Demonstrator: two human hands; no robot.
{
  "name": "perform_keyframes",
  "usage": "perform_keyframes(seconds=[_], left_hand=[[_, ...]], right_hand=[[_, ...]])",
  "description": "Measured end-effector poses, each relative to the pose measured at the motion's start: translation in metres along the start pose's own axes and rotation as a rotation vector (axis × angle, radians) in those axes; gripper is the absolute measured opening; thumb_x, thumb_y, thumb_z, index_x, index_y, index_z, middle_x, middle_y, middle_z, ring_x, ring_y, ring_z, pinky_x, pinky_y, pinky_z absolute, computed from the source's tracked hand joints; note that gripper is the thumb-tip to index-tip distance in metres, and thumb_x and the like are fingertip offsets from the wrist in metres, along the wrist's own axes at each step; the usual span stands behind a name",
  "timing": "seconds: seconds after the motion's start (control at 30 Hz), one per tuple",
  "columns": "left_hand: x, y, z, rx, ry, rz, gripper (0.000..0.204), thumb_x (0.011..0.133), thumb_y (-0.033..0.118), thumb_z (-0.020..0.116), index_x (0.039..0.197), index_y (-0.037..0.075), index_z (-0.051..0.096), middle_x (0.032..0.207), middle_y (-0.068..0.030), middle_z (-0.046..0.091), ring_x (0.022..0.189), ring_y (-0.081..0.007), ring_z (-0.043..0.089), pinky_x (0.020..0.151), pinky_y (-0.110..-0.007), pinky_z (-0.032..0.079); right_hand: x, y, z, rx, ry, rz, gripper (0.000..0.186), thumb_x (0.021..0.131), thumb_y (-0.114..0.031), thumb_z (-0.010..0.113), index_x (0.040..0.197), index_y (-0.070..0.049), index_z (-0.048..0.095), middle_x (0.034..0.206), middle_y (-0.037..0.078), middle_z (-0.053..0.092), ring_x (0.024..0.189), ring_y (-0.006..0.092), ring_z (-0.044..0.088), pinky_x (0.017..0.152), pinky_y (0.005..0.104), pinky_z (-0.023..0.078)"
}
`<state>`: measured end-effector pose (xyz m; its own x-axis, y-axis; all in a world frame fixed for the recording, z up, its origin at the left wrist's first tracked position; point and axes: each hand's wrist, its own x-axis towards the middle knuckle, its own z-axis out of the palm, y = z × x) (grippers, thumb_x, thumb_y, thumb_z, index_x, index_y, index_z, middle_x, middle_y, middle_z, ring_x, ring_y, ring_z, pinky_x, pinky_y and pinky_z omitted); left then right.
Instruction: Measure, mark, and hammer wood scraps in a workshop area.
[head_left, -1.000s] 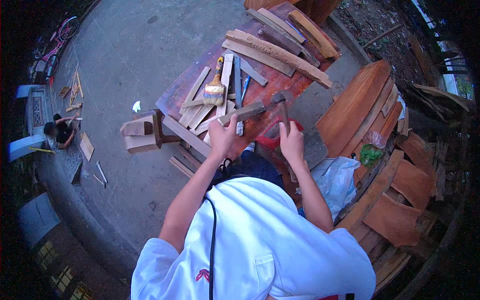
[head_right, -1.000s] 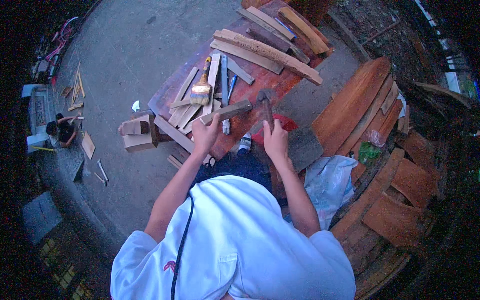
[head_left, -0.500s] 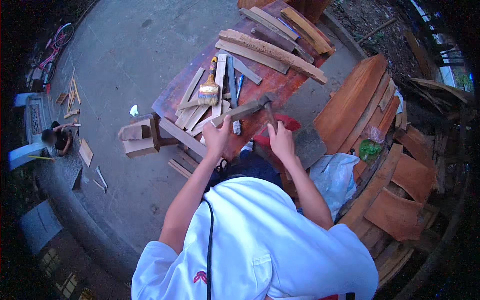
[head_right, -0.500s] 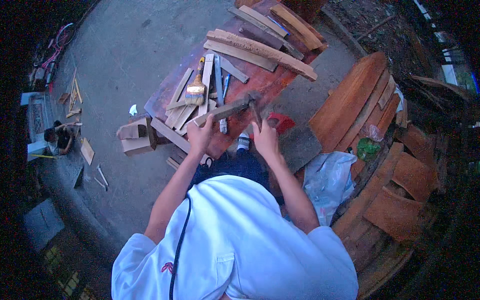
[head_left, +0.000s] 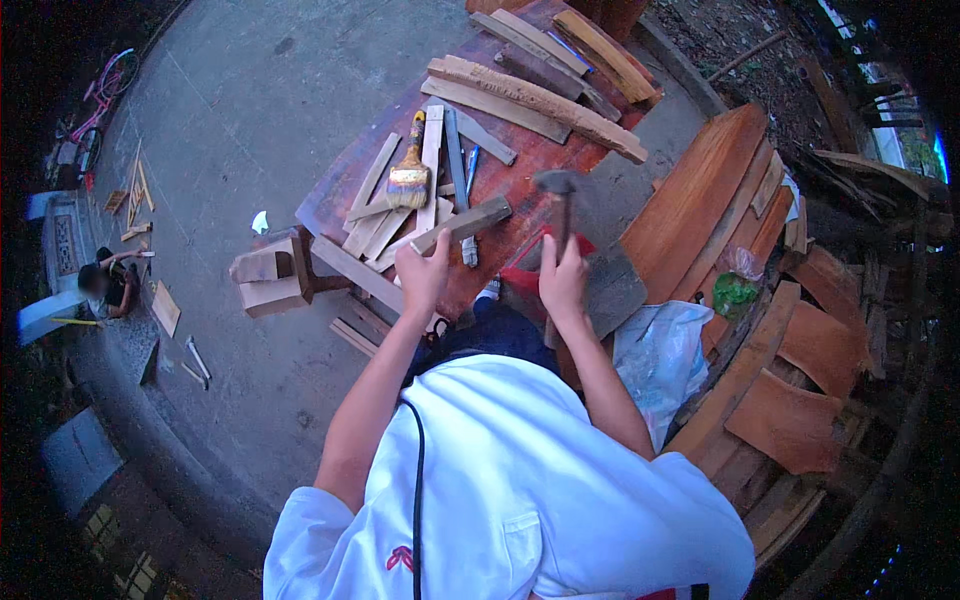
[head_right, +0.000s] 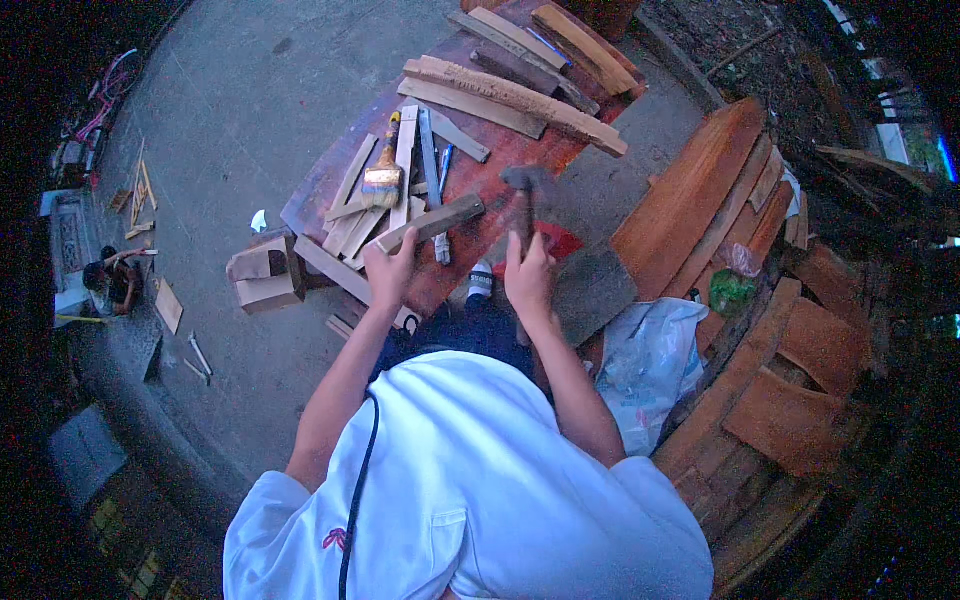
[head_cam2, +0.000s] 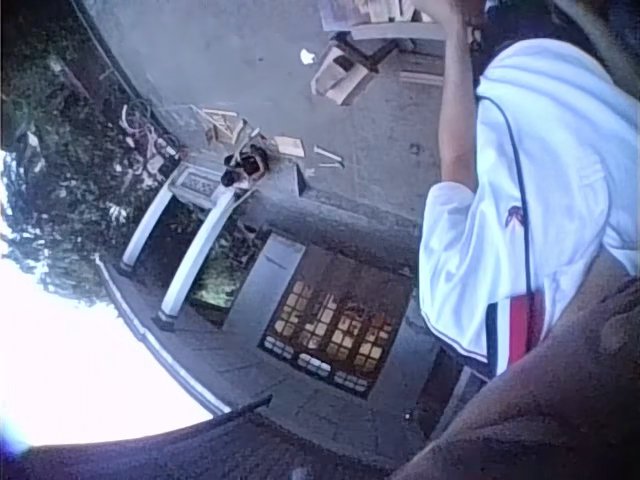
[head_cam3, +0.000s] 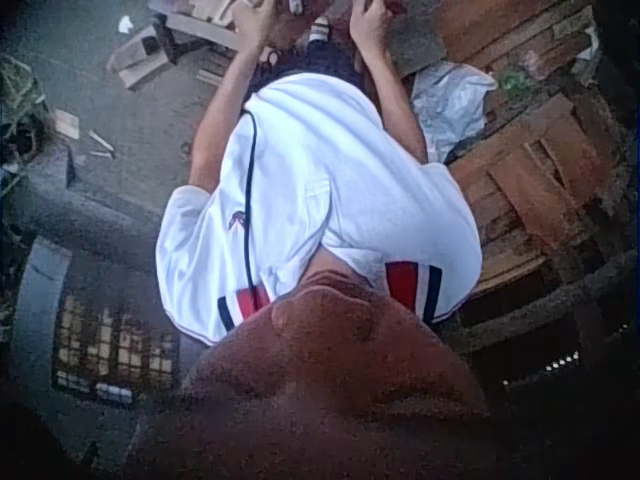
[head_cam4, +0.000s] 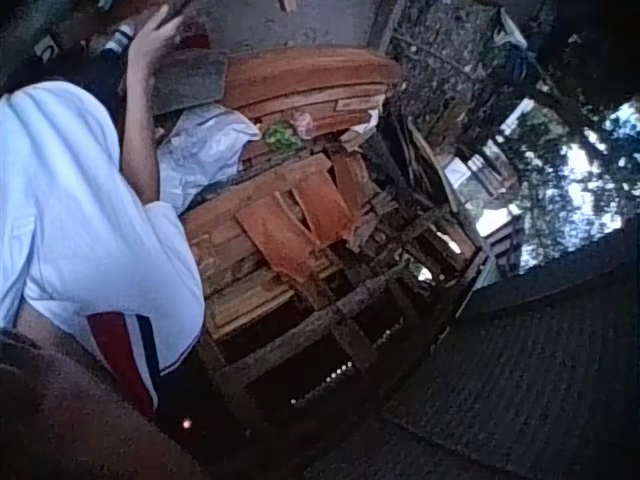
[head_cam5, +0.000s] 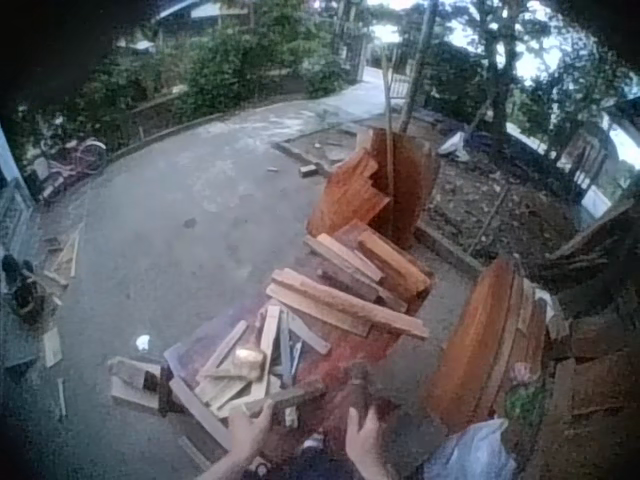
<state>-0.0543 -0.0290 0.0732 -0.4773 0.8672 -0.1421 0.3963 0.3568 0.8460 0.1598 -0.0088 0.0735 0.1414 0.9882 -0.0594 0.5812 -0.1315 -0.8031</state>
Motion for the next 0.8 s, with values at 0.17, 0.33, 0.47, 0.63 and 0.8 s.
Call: perform_keyframes(seconds=[0.17,0.33,0.47,0.63,0.8], left_hand=[[0.006,-0.008,0.003,-0.047,-0.046,-0.023,0.031,0.093,0.025,0.07,0.101,-0.004,0.075,0.082,-0.0121,0.076,0.073,-0.0158,0.071,0.068,-0.033,0.053],[0.003,-0.012,0.004,-0.033,-0.052,0.028,0.03,0.094,0.026,0.07,0.101,-0.004,0.075,0.082,-0.0123,0.076,0.073,-0.0151,0.07,0.067,-0.033,0.053],[0.002,-0.007,0.002,-0.018,-0.037,-0.035,0.031,0.093,0.026,0.07,0.1,-0.004,0.075,0.081,-0.0139,0.076,0.073,-0.0166,0.071,0.067,-0.034,0.052],[0.001,-0.006,0.003,-0.023,-0.031,0.03,0.033,0.093,0.027,0.07,0.099,-0.005,0.075,0.081,-0.0148,0.075,0.073,-0.0183,0.071,0.068,-0.034,0.052],[0.002,-0.01,0.005,-0.102,-0.035,-0.053,0.033,0.093,0.026,0.07,0.099,-0.006,0.075,0.083,-0.0136,0.076,0.075,-0.018,0.071,0.069,-0.034,0.053]], right_hand=[[0.014,-0.002,-0.004,-0.277,-0.257,-0.091,0.034,0.1,-0.033,0.057,0.105,0.001,0.06,0.089,0.03,0.068,0.086,0.0501,0.066,0.072,0.0575,0.05],[0.005,0.003,-0.004,-0.167,-0.138,-0.02,0.037,0.1,-0.034,0.057,0.11,0.002,0.06,0.089,0.03,0.067,0.085,0.0504,0.065,0.072,0.0579,0.05],[0.01,0.003,-0.005,-0.194,-0.141,-0.03,0.037,0.1,-0.033,0.057,0.11,0.002,0.059,0.085,0.03,0.067,0.082,0.0509,0.065,0.07,0.0578,0.05],[0.007,0.021,-0.006,-0.303,-0.328,0.017,0.034,0.1,-0.032,0.057,0.104,0.002,0.06,0.082,0.029,0.067,0.082,0.0504,0.066,0.07,0.0573,0.05],[0.004,-0.003,-0.011,-0.09,-0.052,0.004,0.032,0.1,-0.032,0.058,0.102,0.0,0.06,0.082,0.029,0.067,0.083,0.0489,0.066,0.068,0.0563,0.049]])
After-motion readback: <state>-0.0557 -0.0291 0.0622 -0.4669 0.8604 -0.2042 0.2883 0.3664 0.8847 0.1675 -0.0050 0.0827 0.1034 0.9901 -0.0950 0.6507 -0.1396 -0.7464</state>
